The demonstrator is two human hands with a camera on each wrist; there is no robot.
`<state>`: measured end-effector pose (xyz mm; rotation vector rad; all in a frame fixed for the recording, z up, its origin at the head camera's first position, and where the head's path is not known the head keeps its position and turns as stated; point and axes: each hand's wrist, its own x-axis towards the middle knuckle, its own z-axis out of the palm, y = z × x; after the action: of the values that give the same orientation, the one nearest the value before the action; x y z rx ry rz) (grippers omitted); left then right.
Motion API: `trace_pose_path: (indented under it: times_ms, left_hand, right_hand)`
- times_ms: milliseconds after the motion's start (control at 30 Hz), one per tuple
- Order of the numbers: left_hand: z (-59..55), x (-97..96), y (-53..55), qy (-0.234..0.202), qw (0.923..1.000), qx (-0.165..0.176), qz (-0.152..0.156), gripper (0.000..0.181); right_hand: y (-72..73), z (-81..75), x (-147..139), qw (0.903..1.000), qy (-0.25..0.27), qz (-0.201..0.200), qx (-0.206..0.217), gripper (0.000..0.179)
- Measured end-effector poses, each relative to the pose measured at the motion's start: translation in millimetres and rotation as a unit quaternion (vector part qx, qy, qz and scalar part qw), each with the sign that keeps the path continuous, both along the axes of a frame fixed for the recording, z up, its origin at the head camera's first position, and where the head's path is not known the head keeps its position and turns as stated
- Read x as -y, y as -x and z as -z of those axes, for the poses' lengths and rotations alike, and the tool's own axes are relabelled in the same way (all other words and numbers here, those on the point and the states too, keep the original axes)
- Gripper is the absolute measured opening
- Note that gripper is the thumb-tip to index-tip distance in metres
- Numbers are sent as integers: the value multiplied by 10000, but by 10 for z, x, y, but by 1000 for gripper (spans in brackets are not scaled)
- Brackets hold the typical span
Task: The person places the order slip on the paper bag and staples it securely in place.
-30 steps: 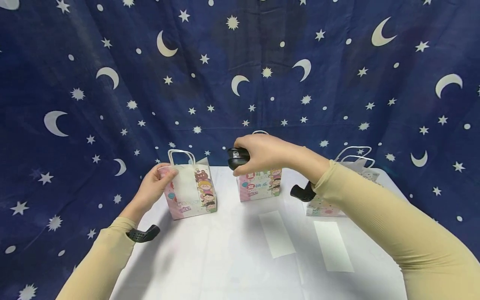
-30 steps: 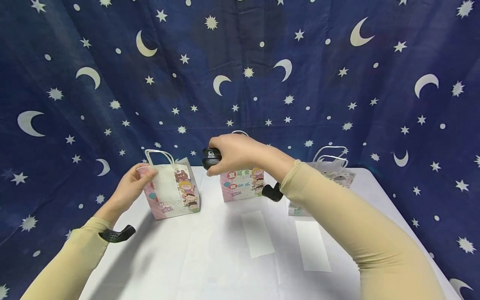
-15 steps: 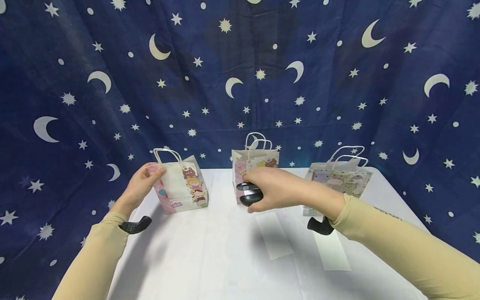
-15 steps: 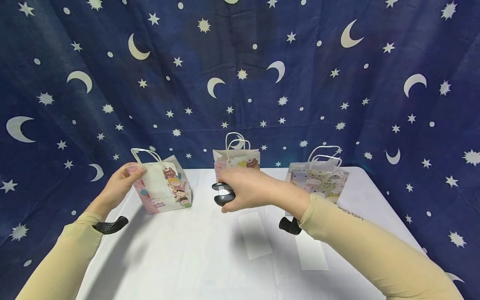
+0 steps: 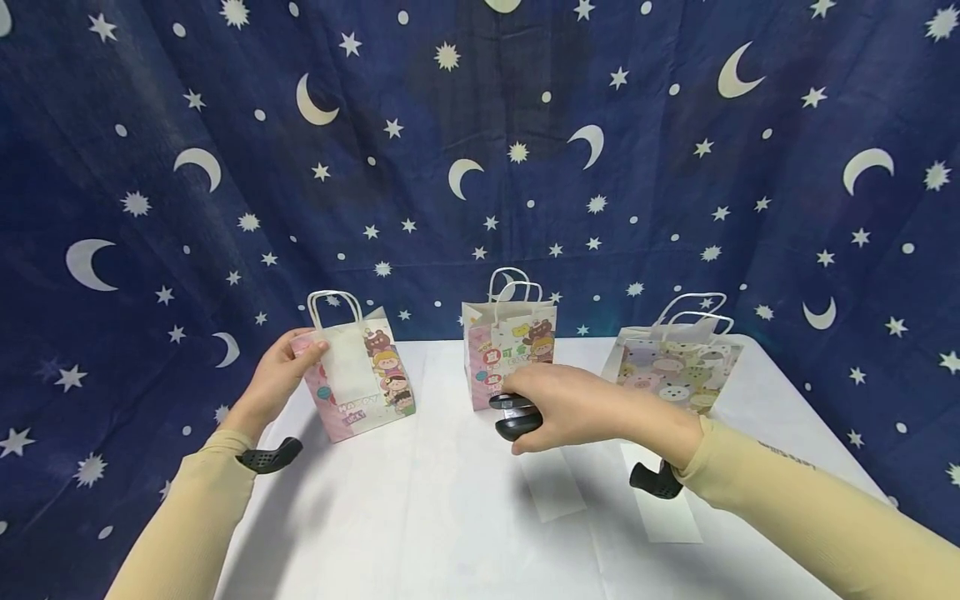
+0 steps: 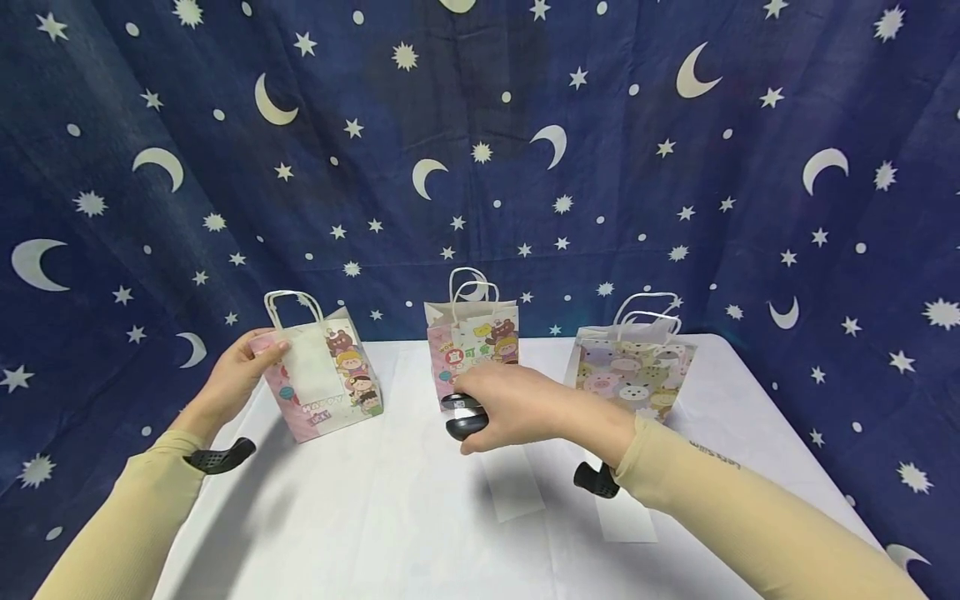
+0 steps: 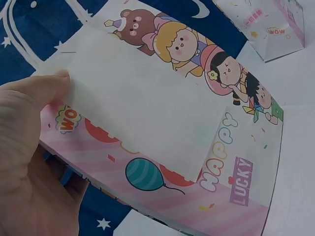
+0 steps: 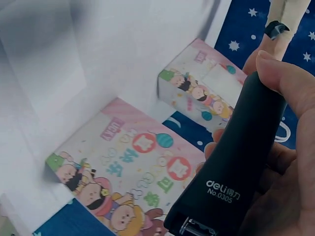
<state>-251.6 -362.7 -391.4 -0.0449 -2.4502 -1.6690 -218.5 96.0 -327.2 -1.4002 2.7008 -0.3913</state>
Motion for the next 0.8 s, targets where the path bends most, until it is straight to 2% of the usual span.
trace_pose_path:
  times_ms: [133, 333, 467, 567, 700, 800]
  left_hand:
    - [-3, 2, -15, -172, 9998, -80, 48, 48]
    - [-54, 3, -94, -188, 9998, -64, -74, 66]
    - [-104, -34, -158, -389, 9975, -399, -431, 65]
    - [-149, -87, -223, -424, 9896, -923, -1018, 56]
    - [-226, -169, -358, -118, 9717, -1579, -1754, 45]
    - [-284, -256, -462, 358, 9622, -1991, -1825, 39]
  right_hand:
    - [2, 75, -63, 10000, 20, 58, 29, 48]
    - [-24, 194, -189, 9995, 111, 189, 210, 49]
    - [-74, 284, -338, 9988, 152, 381, 283, 49]
    - [-119, 353, -465, 9976, 193, 529, 413, 48]
    - [-160, 455, -612, 9959, 173, 686, 559, 52]
    - [-178, 527, -696, 9944, 98, 822, 660, 56]
